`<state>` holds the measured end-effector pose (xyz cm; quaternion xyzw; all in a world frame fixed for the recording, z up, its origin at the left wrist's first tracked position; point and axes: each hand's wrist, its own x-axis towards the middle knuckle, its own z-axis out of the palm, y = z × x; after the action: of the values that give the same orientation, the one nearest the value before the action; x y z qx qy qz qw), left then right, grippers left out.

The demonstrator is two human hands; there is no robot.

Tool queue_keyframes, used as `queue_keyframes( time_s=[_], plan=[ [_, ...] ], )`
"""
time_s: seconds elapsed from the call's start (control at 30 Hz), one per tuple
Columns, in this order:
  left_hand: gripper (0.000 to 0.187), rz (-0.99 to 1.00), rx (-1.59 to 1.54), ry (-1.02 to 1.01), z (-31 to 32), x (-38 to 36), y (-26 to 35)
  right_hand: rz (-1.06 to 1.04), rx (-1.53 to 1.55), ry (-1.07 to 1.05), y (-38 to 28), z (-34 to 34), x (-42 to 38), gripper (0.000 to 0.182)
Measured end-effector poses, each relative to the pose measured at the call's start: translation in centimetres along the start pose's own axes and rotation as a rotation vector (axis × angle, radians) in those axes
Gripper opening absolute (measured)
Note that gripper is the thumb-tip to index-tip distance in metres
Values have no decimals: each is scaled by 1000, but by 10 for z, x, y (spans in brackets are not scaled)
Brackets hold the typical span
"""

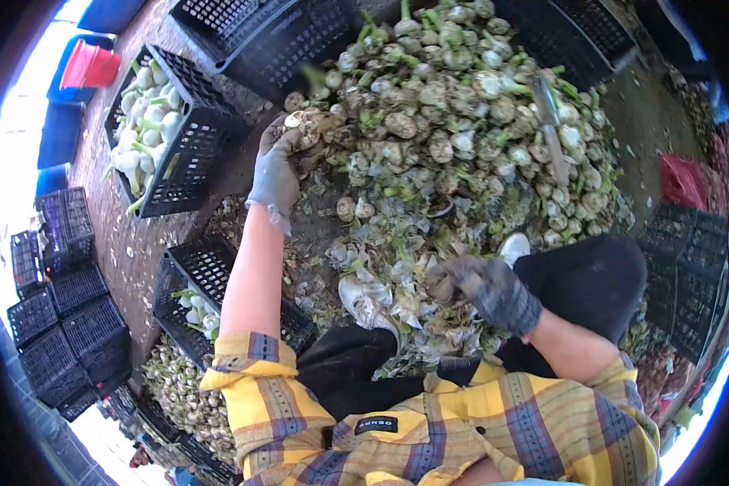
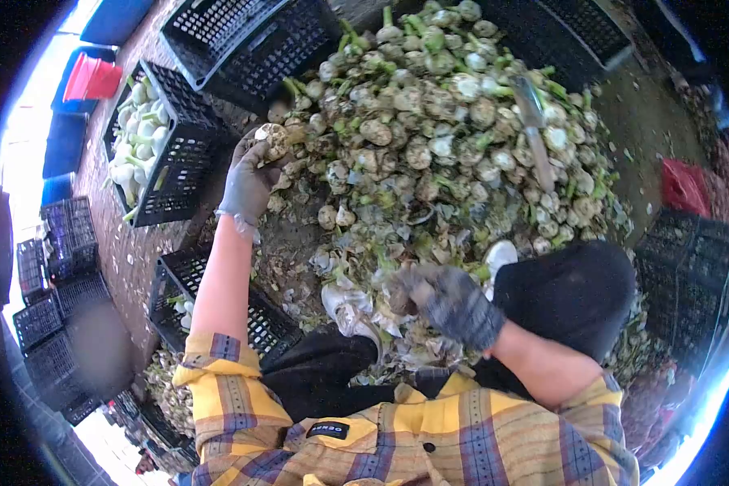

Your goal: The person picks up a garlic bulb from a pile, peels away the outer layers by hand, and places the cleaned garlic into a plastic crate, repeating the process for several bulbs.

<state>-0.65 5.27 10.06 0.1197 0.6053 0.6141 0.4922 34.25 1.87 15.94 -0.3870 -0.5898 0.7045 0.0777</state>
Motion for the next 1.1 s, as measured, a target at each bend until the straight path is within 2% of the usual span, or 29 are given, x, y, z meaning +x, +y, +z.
queue_keyframes(
  time_s=[0.1, 0.17, 0.23, 0.3, 0.33, 0.43, 0.47, 0.53, 0.6, 0.7, 0.77, 0.83, 0.93, 1.0, 1.1],
  plan=[
    [33, -109, -138, -251, 42, -51, 18, -24, 470, -137, 26, -4, 9, 32],
    [33, -202, -250, -382, 69, -89, 26, 22, 458, -51, -11, -6, 2, 35],
    [36, -230, -253, -387, 97, -132, 28, 54, 618, -46, -14, -10, 5, 37],
    [37, -248, -223, -330, 130, -190, 29, 143, 943, -78, -16, -14, 9, 35],
    [38, -234, -139, -451, 123, -200, 23, 103, 938, -63, -16, -14, 8, 31],
    [38, -117, 42, -340, 134, -232, 13, 57, 815, 46, -31, -11, -13, 30],
    [36, -127, 65, -310, 138, -241, 11, 39, 771, 29, -15, -12, -7, 31],
    [38, 135, 215, -242, 135, -247, -14, -60, 392, 50, -7, -15, 1, 31],
    [41, 395, 361, -173, 127, -245, -41, -40, 342, -1, -25, -16, -14, 33],
    [40, 502, 283, -97, 118, -240, -55, -308, 192, -15, -13, -13, -14, 36],
    [38, 515, 227, -74, 117, -241, -58, -205, 299, -52, -12, -12, -17, 37],
    [36, 552, 237, -54, 132, -256, -48, 16, 622, -167, -40, -15, -36, 37],
    [35, 612, 249, -91, 134, -258, -53, -23, 192, -113, -42, -17, -30, 33],
    [34, 647, 268, -80, 135, -255, -56, -206, 101, -57, -21, -13, -14, 30],
    [32, 646, 325, -51, 134, -257, -55, -238, 125, -28, -18, -11, -14, 29]
  ],
)
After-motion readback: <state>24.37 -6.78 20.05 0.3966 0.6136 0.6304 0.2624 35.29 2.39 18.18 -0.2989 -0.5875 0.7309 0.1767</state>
